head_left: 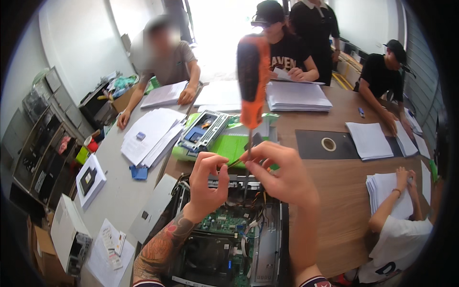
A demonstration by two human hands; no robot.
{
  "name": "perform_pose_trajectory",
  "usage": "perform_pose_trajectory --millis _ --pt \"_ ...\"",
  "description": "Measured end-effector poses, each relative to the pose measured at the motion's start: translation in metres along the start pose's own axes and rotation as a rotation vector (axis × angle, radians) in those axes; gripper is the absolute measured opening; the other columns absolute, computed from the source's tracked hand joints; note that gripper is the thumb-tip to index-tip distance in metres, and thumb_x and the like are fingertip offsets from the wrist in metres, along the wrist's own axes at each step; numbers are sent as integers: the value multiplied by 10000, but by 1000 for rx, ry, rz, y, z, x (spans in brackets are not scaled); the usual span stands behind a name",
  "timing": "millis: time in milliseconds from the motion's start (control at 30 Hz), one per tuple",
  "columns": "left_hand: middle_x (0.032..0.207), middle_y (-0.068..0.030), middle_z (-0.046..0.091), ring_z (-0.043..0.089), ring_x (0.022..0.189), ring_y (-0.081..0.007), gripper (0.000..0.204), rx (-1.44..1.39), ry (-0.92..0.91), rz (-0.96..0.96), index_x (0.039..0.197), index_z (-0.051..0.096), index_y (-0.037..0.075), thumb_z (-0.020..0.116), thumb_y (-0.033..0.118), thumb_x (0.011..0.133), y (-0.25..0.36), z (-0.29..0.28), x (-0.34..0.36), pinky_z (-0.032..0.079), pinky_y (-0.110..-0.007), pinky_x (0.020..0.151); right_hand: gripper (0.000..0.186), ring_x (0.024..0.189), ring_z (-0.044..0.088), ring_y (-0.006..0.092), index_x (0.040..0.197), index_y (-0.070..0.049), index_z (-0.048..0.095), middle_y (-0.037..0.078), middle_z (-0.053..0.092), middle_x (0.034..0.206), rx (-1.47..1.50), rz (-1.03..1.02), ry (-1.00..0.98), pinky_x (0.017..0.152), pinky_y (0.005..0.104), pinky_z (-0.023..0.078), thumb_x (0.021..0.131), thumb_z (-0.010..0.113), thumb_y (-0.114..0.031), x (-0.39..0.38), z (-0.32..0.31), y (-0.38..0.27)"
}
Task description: The person uses a screwdriver to loosen and remove screws from the internal components of an open desktop computer case on a table.
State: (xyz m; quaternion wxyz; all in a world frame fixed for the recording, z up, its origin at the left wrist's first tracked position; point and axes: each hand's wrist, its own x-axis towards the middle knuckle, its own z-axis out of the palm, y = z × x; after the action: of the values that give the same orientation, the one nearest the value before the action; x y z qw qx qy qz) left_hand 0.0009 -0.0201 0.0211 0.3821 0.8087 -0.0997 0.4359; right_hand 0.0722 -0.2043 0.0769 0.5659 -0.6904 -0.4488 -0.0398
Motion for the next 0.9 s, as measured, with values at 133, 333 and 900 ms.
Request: perform_pose_trajectory --millis 133,333,900 --pt "899 -107 574 570 691 -242 305 102 122 301 1077 591 59 691 -71 820 4 -3 2 447 -326 548 123 733 667 172 960 -2 700 92 703 887 -25 4 28 613 292 516 874 719 -87 0 -2 -1" --pt "825 -44 532 514 601 -187 384 190 75 581 1012 595 106 830 5 726 10 -13 3 405 -300 489 116 659 639 158 915 -3 698 79 693 849 -30 5 44 597 287 504 857 739 -94 1 1 0" --pt "829 -4 444 462 672 -164 476 199 26 800 867 414 144 837 335 759 27 -21 -5 421 -287 503 172 603 590 158 842 8 713 69 615 739 -99 -84 125 555 304 458 797 816 -123 1 6 2"
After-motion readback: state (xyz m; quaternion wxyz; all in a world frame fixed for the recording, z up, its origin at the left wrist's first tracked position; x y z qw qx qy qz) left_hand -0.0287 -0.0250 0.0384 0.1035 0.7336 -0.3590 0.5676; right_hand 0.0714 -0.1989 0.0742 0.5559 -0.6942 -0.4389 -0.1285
